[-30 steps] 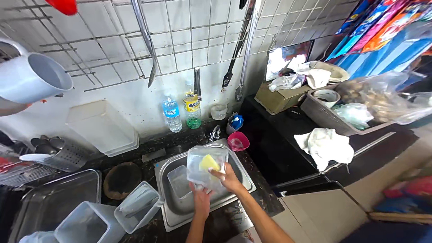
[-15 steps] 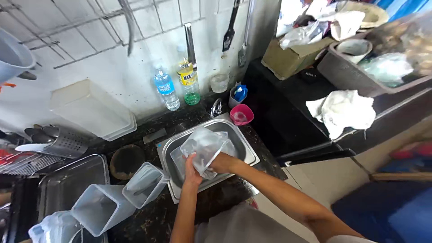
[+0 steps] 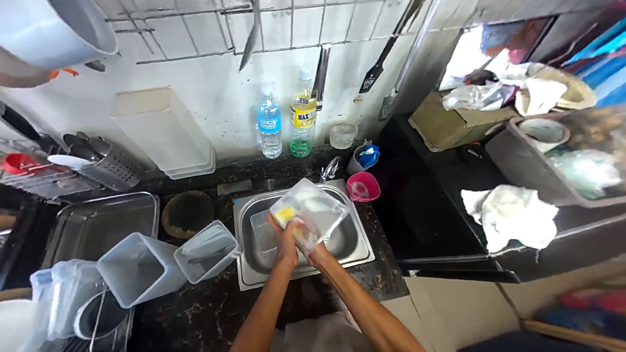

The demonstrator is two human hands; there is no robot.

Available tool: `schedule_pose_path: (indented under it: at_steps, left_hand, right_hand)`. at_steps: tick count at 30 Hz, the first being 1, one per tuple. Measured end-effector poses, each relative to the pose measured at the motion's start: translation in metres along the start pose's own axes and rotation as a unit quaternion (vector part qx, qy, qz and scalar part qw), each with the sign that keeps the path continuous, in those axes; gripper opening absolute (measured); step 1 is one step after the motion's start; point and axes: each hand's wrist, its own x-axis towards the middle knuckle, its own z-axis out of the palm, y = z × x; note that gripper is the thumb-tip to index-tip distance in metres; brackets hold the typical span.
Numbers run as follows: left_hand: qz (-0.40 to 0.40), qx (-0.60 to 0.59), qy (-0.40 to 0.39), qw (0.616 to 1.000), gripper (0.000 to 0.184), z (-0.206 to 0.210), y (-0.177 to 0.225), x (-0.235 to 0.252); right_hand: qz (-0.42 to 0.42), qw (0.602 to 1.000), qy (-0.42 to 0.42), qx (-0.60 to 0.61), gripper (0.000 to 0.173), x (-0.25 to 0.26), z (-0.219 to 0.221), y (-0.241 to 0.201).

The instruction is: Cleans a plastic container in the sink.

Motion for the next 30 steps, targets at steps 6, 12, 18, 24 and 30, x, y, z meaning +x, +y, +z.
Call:
schedule_pose_path:
  at_steps: [6,12,18,24,30]
  left_hand:
    - [0.044,-0.003,-0.007,0.999,0.094,-0.016,0.000,0.020]
    - [0.067,-0.004,-0.064,0.996,0.113,0.008,-0.039,-0.029]
    - [0.096,0.001,-0.051,0.994,0.109,0.004,-0.018,0.004]
    - [0.056,0.167,-0.086,0.981,0.103,-0.046,-0.013,0.064]
    - [-0.093,0.176,-0.226,0.953,0.061,-0.028,0.024,0.040]
  right_hand:
    - [0.126,0.981,0.070,0.131,0.028,-0.032,-0.007,-0.043]
    - [-0.006,0.969,0.063,0.240,0.031,0.008,-0.025,-0.057]
    - [0.123,0.945,0.031,0.302,0.033,-0.021,-0.028,-0.035]
    - [0.016,0.977,0.192,0.090,0.036,-0.048,-0.095,-0.056]
    - [0.059,0.974,0.212,0.058,0.038,0.008,-0.145,0.001]
